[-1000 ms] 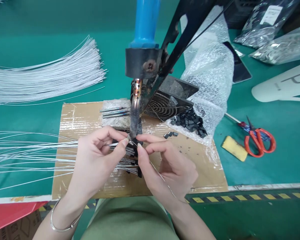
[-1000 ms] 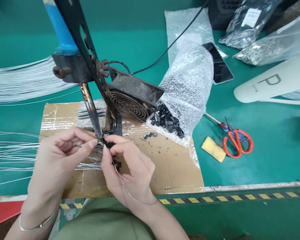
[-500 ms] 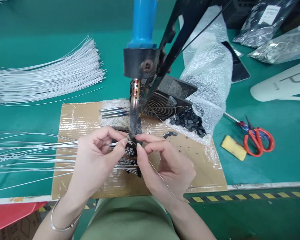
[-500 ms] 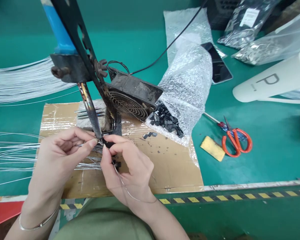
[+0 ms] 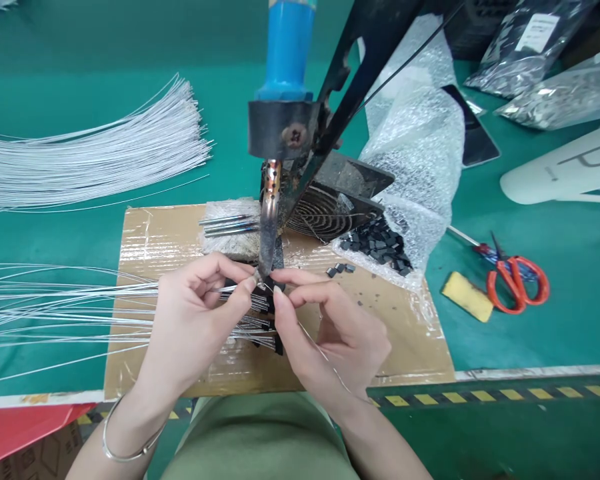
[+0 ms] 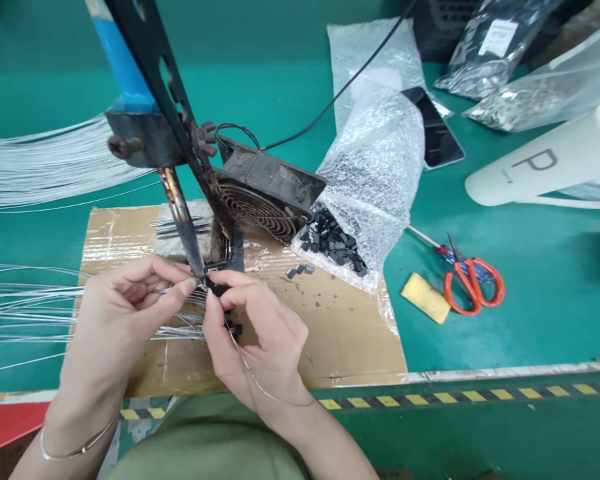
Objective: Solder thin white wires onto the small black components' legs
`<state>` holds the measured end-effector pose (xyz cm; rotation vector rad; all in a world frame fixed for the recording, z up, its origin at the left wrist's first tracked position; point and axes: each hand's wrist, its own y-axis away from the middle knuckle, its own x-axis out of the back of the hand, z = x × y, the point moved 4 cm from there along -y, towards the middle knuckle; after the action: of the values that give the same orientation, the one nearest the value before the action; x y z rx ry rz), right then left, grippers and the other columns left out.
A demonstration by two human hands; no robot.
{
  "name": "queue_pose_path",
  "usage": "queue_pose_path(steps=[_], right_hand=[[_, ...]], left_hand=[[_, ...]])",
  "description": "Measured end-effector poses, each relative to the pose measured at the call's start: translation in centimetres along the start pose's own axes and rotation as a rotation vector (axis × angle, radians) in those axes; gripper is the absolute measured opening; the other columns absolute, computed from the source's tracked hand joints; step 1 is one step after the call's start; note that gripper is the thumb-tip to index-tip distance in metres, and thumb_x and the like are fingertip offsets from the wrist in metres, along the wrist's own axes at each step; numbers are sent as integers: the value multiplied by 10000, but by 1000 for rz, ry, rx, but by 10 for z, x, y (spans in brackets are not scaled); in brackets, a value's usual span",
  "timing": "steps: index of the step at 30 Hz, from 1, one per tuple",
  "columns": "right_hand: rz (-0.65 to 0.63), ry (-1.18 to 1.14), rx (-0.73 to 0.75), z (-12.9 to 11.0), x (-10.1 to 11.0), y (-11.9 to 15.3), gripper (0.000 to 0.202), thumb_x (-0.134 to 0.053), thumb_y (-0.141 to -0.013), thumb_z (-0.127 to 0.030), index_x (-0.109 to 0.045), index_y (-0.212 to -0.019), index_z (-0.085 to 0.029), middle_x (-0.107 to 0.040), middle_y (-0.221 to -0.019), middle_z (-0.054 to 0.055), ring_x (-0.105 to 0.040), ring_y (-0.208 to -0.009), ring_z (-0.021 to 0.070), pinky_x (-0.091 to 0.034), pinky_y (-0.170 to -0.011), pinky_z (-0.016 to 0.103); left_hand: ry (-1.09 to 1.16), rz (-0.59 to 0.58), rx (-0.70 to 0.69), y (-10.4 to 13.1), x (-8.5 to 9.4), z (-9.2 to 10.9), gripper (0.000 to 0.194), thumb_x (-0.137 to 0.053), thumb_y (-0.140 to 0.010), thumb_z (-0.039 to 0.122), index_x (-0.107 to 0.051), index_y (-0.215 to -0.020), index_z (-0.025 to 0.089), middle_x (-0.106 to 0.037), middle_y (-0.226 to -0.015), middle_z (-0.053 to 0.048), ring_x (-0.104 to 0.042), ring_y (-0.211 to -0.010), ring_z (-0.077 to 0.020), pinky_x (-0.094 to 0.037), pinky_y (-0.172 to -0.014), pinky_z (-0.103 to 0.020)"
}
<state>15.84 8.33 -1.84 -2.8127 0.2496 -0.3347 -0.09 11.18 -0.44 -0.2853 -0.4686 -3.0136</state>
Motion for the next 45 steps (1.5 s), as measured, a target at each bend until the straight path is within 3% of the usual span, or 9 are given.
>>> queue_pose_path(steps=[13, 34, 38, 41, 43, 45], right_hand=[[14, -24, 34, -1, -1, 0, 191, -714, -911, -40, -673, -923, -226, -817, -1048, 53, -797, -947, 173, -640, -872, 308], [20, 15, 95, -4, -2, -2, 191, -704, -913, -31, -674, -927, -219, -818, -1013, 64, -799, -927, 179, -647, -836, 313], [12, 18, 71, -3, -3, -1, 182, -705, -918, -40, -661, -903, -215, -811, -1025, 57, -789, -931, 172, -625, -843, 304], [89, 46, 2, 1, 3, 0, 134, -705, -940, -99, -664, -941, -226, -762, -939, 17, -745, -860, 164, -601, -807, 313], [146, 62, -79, 6, 9, 0, 78, -661, -990, -163, -680, -976, -238, -700, -855, -14, -681, -763, 144, -567, -732, 295], [131, 22, -144, 10, 13, 0, 172, -552, -1060, -229, -709, -992, -245, -687, -843, -11, -651, -745, 143, -540, -695, 289]], left_hand=[[-10, -6, -55, 1, 1, 1, 97, -792, -822, 146, -766, -758, 214, -770, -809, 33, -622, -686, -71, -477, -621, -129], [0, 15, -43, 1, 0, 2, 108, -811, -760, 116, -758, -735, 206, -781, -812, 24, -657, -691, -78, -508, -616, -122], [-25, 10, -46, 1, 0, 0, 104, -809, -764, 120, -753, -729, 200, -770, -789, 22, -626, -659, -74, -487, -595, -129], [-40, 5, -54, 1, 0, -2, 89, -796, -794, 142, -755, -741, 200, -772, -804, 18, -621, -655, -70, -471, -579, -129], [-39, 2, -50, 1, 0, -4, 87, -797, -799, 147, -752, -746, 198, -777, -821, 13, -640, -675, -75, -473, -584, -130], [-36, -10, -48, 1, 0, -5, 91, -793, -808, 148, -746, -746, 196, -783, -835, 8, -661, -699, -82, -481, -597, -136]])
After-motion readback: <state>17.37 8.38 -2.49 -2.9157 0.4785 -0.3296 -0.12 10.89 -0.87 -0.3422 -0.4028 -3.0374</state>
